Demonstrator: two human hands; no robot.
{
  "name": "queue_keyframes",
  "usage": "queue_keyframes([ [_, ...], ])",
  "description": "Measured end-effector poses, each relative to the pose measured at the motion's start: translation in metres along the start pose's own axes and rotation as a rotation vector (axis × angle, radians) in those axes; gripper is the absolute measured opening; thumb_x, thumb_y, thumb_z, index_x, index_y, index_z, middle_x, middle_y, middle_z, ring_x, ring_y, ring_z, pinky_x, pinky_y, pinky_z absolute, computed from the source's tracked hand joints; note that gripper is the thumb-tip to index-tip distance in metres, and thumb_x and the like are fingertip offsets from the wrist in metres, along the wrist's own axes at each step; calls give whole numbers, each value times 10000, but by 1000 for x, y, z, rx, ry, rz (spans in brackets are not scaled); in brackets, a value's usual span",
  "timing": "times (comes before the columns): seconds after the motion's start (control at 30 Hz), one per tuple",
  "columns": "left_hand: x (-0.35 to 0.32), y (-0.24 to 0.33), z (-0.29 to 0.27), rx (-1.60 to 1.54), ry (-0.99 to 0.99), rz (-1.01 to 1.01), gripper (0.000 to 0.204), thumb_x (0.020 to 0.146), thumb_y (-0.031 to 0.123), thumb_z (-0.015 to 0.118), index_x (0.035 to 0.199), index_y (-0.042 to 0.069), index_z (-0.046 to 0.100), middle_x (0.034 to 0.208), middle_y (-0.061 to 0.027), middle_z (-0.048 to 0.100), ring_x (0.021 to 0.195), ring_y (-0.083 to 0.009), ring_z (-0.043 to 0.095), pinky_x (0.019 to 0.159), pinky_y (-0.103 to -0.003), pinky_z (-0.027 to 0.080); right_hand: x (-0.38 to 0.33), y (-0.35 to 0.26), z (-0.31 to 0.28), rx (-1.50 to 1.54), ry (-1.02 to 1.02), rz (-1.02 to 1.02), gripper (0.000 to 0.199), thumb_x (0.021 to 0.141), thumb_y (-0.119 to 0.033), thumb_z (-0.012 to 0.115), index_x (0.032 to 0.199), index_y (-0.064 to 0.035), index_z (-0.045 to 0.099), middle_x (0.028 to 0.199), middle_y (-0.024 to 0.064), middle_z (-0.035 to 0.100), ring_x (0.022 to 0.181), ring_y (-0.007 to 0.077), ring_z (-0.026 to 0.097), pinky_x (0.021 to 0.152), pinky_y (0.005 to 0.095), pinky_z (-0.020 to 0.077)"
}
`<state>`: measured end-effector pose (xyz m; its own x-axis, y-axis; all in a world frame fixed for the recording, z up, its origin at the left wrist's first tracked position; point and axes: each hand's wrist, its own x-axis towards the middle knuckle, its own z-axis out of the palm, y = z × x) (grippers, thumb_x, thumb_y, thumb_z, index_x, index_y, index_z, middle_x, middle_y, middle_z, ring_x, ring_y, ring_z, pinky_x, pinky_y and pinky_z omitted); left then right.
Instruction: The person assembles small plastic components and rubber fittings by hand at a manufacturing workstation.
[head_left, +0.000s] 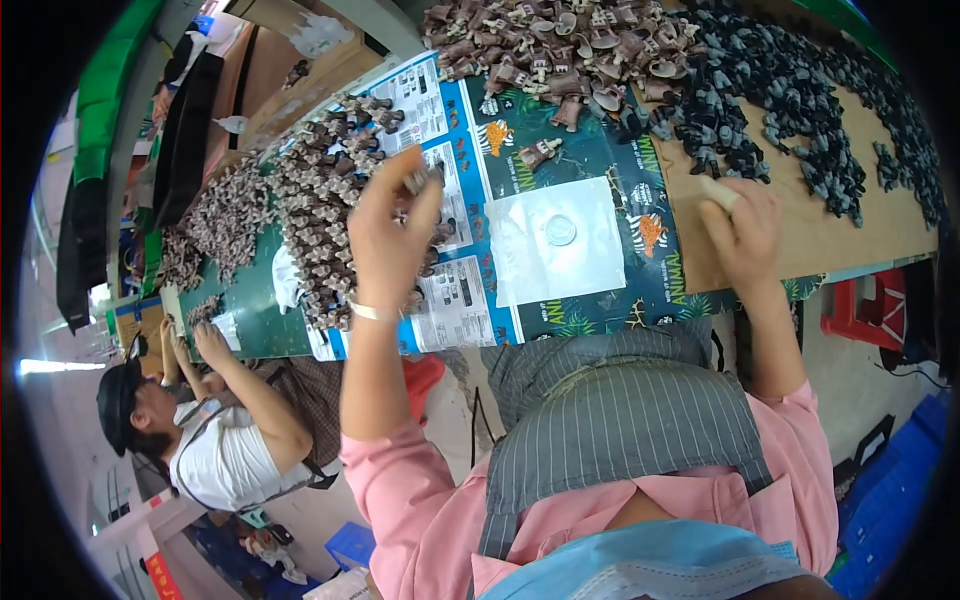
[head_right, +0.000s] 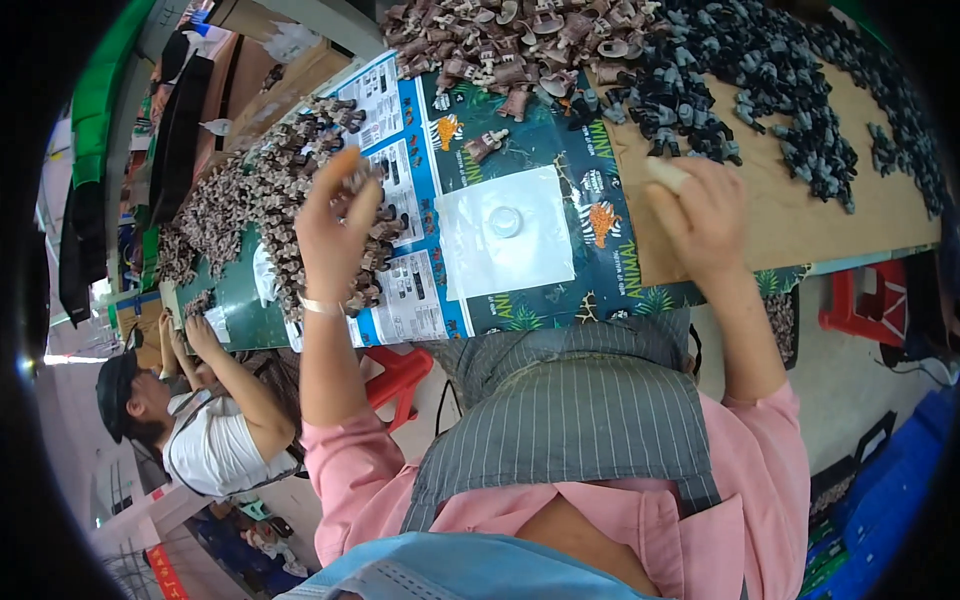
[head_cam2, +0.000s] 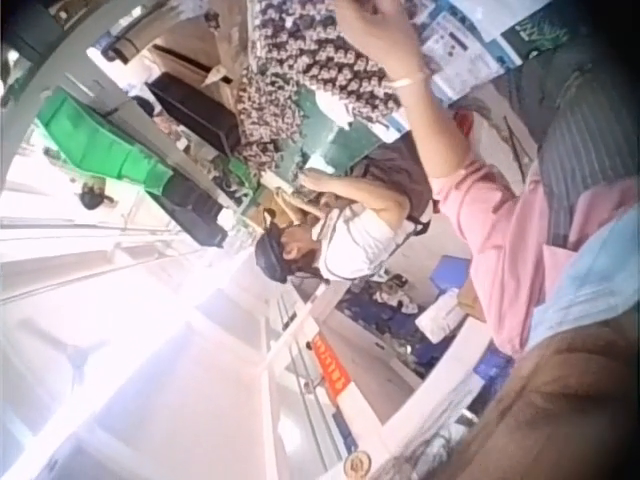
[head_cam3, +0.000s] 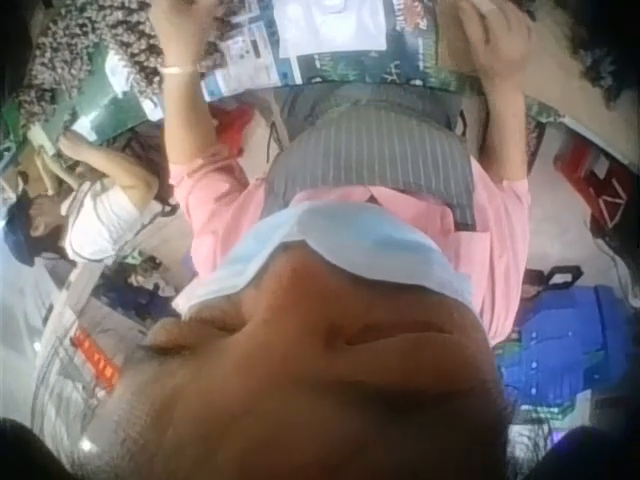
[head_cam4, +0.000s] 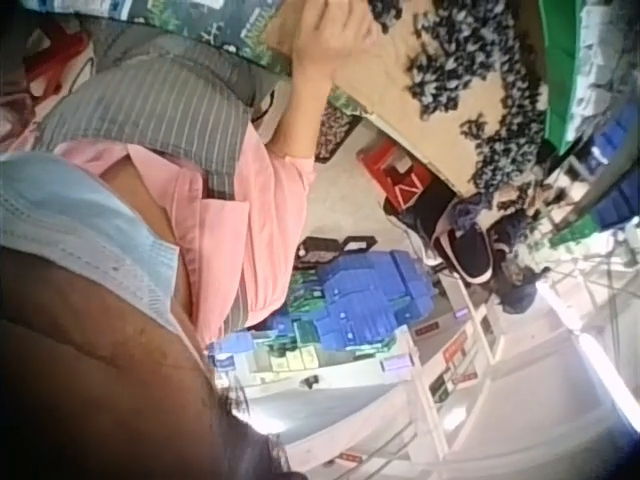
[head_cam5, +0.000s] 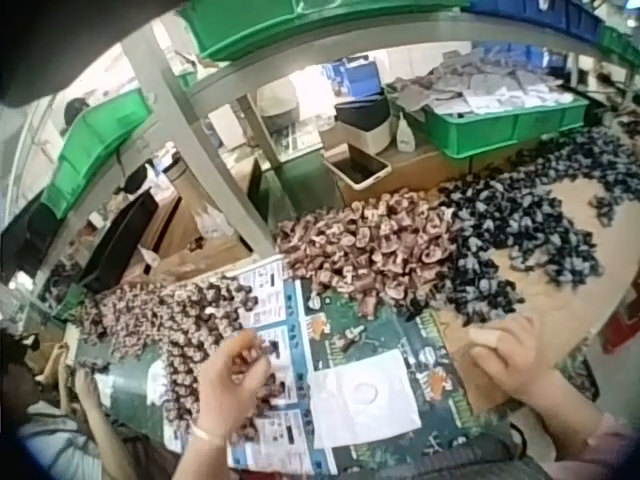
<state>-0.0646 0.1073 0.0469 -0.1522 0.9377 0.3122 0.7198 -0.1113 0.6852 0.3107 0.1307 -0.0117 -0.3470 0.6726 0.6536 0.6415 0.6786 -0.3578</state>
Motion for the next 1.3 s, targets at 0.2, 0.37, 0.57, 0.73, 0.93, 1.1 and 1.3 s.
queue_keyframes([
  [0.2,83,-60,-10,344,-247,-73,349,805,155,750,1134,60,681,893,-102,719,754,-180,664,732,-304,530,-19,11,-2,-121,-47,58,201,816,-147,719,999,-77,674,989,38,637,940,238,609,818,364,430],
  [0.37,102,-72,-5,518,-346,-55,335,794,171,739,1111,76,691,986,-148,718,845,-277,686,788,-357,533,-16,15,-2,-79,-58,36,199,800,-137,723,983,-76,672,1001,28,621,956,234,604,811,367,437],
  [0.57,93,-49,-5,656,-261,84,315,804,164,713,1105,78,672,1008,-130,676,833,-315,655,738,-405,528,-17,17,-3,-81,-56,58,202,792,-143,728,979,-90,675,994,21,619,963,222,601,802,356,433],
  [0.73,68,-10,28,319,-275,213,253,845,154,709,1088,86,699,986,-116,685,812,-253,663,705,-357,529,-17,18,-2,-99,-73,48,211,790,-146,730,989,-97,679,1007,15,623,967,218,600,782,347,429],
  [0.93,58,12,83,136,-584,190,333,839,208,720,1131,53,684,1020,-153,679,860,-291,656,763,-363,513,-18,23,-7,132,57,93,353,813,-116,721,1148,-35,644,1071,102,632,948,287,604,800,381,475],
  [1.1,57,17,89,338,-611,398,351,745,98,716,1089,35,682,856,-170,611,829,-340,617,775,-400,504,-39,33,-28,43,120,254,330,817,-137,719,1133,-61,657,1010,88,635,905,274,599,776,367,461],
  [1.3,47,12,78,235,-538,272,319,700,68,744,1010,27,679,883,-135,639,782,-262,623,701,-347,509,-36,5,-40,-252,-271,140,290,794,-254,725,1049,-133,656,922,11,586,870,201,568,751,345,400],
])
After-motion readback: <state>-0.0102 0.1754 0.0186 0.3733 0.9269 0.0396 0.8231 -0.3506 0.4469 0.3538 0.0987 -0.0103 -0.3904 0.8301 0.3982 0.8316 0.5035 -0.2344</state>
